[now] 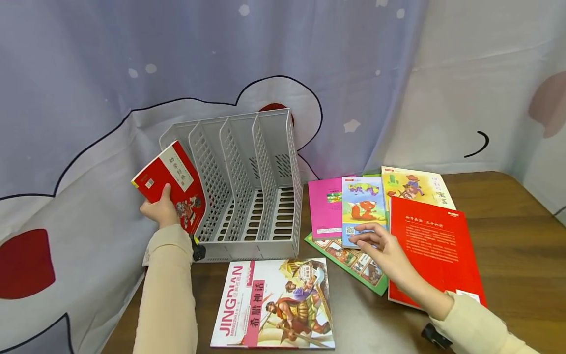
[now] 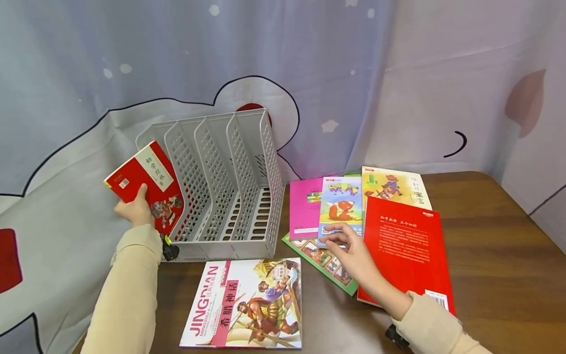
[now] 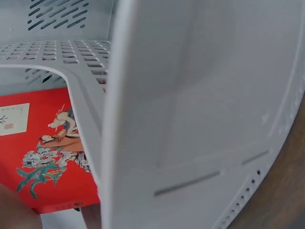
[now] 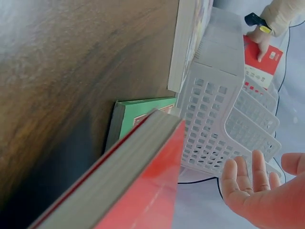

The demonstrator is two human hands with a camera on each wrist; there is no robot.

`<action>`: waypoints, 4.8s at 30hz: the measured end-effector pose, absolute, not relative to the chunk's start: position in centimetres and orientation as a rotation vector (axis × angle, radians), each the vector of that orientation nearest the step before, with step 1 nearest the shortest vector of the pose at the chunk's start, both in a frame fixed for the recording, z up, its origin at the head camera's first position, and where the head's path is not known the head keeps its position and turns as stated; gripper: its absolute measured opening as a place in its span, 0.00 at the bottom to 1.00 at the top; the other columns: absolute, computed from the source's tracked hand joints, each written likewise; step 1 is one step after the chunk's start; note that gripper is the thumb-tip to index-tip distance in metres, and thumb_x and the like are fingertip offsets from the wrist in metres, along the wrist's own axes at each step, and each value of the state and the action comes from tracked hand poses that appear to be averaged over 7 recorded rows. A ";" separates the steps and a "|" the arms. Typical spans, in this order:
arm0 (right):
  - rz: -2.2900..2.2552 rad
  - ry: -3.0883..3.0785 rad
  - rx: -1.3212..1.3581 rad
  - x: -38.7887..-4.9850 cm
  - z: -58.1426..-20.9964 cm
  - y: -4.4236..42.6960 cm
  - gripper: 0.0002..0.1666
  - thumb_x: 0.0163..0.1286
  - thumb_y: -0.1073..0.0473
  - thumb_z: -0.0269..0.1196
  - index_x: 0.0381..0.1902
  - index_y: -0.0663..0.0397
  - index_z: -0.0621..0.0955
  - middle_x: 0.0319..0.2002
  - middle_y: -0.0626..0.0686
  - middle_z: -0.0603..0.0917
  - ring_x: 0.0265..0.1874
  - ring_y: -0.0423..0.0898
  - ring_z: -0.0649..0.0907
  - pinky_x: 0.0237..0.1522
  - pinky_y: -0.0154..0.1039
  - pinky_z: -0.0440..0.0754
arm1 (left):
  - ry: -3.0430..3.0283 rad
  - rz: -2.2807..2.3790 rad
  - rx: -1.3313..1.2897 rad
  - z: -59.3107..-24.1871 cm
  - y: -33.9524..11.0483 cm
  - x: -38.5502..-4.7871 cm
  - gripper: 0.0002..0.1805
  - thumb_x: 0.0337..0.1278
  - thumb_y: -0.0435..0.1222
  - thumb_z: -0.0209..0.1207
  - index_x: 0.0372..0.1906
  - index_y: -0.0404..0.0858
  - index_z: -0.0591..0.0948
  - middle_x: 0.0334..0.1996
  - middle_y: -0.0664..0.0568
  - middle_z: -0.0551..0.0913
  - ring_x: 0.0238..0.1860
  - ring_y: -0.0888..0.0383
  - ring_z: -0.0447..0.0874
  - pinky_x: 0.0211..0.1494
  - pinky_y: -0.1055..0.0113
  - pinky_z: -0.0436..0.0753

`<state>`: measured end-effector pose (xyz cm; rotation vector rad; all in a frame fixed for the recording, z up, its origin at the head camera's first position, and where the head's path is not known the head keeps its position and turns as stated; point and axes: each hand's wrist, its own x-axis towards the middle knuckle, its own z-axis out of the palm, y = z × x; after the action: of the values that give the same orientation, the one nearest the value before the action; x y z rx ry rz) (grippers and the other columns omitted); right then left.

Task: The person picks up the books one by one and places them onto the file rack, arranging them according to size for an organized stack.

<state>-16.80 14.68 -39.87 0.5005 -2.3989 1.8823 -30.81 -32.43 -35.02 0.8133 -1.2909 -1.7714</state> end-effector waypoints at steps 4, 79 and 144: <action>1.881 -2.397 0.493 -16.7 -39.8 14.7 0.17 0.70 0.64 0.55 0.55 0.64 0.71 0.44 0.56 0.85 0.43 0.29 0.81 0.44 0.27 0.77 | -1.351 -1.717 0.813 -35.2 -32.7 -30.6 0.27 0.45 0.41 0.70 0.54 0.41 0.79 0.53 0.50 0.83 0.42 0.61 0.80 0.58 0.64 0.78; 2.128 -2.505 0.578 -13.9 -42.0 11.4 0.28 0.65 0.67 0.55 0.61 0.72 0.64 0.53 0.74 0.73 0.48 0.62 0.79 0.44 0.36 0.82 | -2.195 -0.706 -0.599 -39.4 -20.1 -15.0 0.33 0.34 0.28 0.73 0.55 0.36 0.78 0.46 0.43 0.77 0.48 0.48 0.76 0.50 0.61 0.75; 2.801 -2.183 -0.228 -12.6 -43.3 8.1 0.39 0.61 0.68 0.50 0.68 0.78 0.52 0.70 0.73 0.52 0.68 0.67 0.58 0.67 0.65 0.53 | -2.873 -2.135 0.754 -40.9 -23.6 -14.1 0.36 0.59 0.40 0.57 0.63 0.24 0.56 0.28 0.52 0.83 0.28 0.58 0.79 0.29 0.66 0.68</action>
<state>-12.57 8.12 -43.33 -0.2284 -2.1833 2.8010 -14.07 -23.59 -40.92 0.7544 -2.8735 -2.1348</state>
